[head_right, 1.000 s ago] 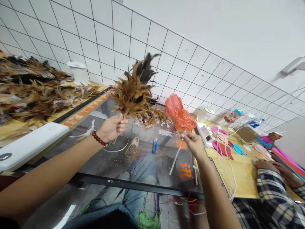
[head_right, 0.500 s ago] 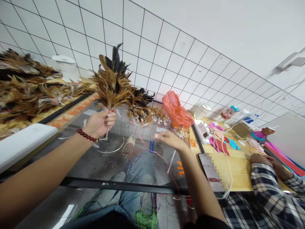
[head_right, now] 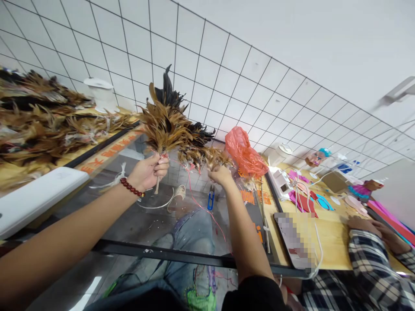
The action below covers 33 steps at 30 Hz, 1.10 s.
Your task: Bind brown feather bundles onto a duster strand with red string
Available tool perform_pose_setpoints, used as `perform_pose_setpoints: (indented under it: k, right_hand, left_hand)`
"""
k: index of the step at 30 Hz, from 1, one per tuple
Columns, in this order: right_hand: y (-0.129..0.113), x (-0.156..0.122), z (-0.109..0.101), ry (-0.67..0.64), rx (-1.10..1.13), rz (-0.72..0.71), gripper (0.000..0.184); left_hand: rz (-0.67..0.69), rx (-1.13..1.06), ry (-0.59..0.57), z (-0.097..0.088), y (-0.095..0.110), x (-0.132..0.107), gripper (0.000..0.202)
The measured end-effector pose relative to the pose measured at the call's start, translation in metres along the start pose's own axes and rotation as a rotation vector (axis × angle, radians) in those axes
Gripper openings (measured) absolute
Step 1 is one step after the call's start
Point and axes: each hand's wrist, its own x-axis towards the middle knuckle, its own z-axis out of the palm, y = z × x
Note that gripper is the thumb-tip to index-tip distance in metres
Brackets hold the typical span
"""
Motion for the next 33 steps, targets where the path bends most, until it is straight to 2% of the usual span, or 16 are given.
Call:
perform_pose_setpoints:
  k: [3, 5, 6, 9, 13, 17, 23, 26, 30, 33]
  right_hand:
    - [-0.012, -0.024, -0.011, 0.028, 0.43, -0.071, 0.019]
    - [-0.034, -0.041, -0.01, -0.022, 0.727, -0.162, 0.021]
    - [-0.048, -0.048, -0.006, -0.062, 0.805, -0.206, 0.024]
    - [-0.087, -0.059, 0.014, -0.123, 0.873, -0.304, 0.03]
    - [-0.114, -0.054, 0.046, -0.035, 0.887, -0.333, 0.034]
    - [-0.116, -0.043, 0.064, 0.065, 0.937, -0.3, 0.035]
    - [-0.106, -0.032, 0.073, 0.149, 1.006, -0.326, 0.036]
    - [-0.101, -0.028, 0.073, 0.2, 0.917, -0.326, 0.031]
    - [-0.098, -0.029, 0.072, 0.171, 0.806, -0.391, 0.022]
    - [-0.097, -0.031, 0.071, 0.201, 0.777, -0.419, 0.02]
  left_hand:
    - [-0.013, 0.002, -0.024, 0.002, -0.004, -0.002, 0.027]
    - [-0.013, 0.023, -0.035, 0.003, -0.006, -0.003, 0.027]
    - [-0.011, 0.037, -0.039, 0.003, -0.007, -0.003, 0.027]
    - [0.043, 0.089, -0.024, 0.003, -0.012, -0.001, 0.025]
    - [0.147, 0.146, 0.052, 0.0, -0.018, 0.004, 0.022]
    - [0.175, 0.18, 0.079, 0.0, -0.021, 0.006, 0.022]
    - [0.17, 0.238, 0.037, 0.002, -0.02, 0.003, 0.02]
    - [0.17, 0.295, 0.033, 0.003, -0.02, 0.002, 0.019]
    - [0.199, 0.347, 0.055, 0.004, -0.019, 0.002, 0.017]
    - [0.219, 0.37, 0.096, 0.005, -0.02, 0.002, 0.013]
